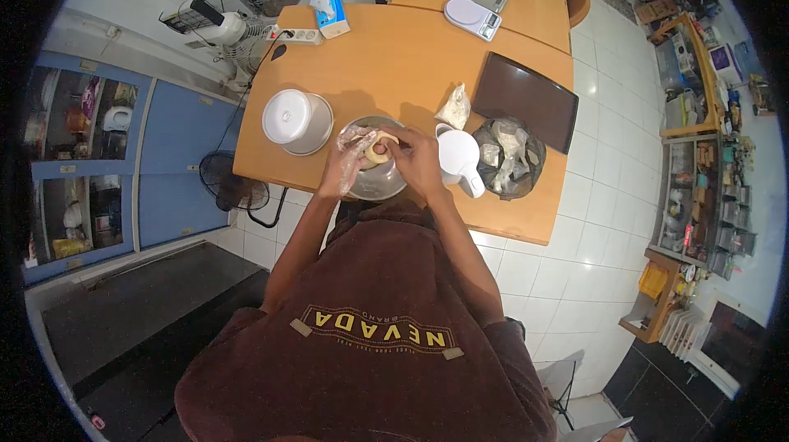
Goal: The person breaks off pieces of dough from a bowl, rolls them into balls by hand, and shapes them into rings. The person then places the dough rings on a tray.
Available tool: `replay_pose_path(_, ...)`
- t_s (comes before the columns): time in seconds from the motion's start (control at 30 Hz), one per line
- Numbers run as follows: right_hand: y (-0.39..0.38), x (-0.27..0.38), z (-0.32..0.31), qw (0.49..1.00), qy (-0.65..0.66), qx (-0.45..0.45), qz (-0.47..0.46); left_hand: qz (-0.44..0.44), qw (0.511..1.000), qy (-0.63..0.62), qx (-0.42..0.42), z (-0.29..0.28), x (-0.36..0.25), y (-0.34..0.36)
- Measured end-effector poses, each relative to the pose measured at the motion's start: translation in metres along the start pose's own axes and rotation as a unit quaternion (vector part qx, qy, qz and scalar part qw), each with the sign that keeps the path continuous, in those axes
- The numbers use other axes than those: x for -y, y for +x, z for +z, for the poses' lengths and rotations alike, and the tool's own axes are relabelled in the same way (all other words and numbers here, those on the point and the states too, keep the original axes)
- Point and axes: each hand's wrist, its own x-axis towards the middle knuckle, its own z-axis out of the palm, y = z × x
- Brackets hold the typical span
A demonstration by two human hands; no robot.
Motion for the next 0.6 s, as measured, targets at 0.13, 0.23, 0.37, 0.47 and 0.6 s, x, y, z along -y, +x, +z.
replay_pose_path(0.13,0.001,-0.003,-0.002,0.999,0.012,0.000,0.034,-0.015,0.999,0.036,0.018,0.010,-0.013,-0.004)
replay_pose_path(0.23,-0.003,0.001,0.002,0.996,0.077,-0.019,0.026,0.058,0.988,0.141,0.030,0.011,-0.015,-0.005)
replay_pose_path(0.37,-0.002,0.003,0.001,1.000,0.024,-0.007,0.012,0.087,0.972,0.216,0.006,0.012,-0.018,-0.005)
replay_pose_path(0.47,0.000,-0.001,0.001,1.000,0.016,-0.004,-0.001,0.070,0.978,0.198,0.016,0.007,-0.019,-0.005)
replay_pose_path(0.6,0.000,-0.016,0.007,0.992,0.111,-0.009,0.052,0.045,0.988,0.145,0.013,0.007,-0.019,-0.003)
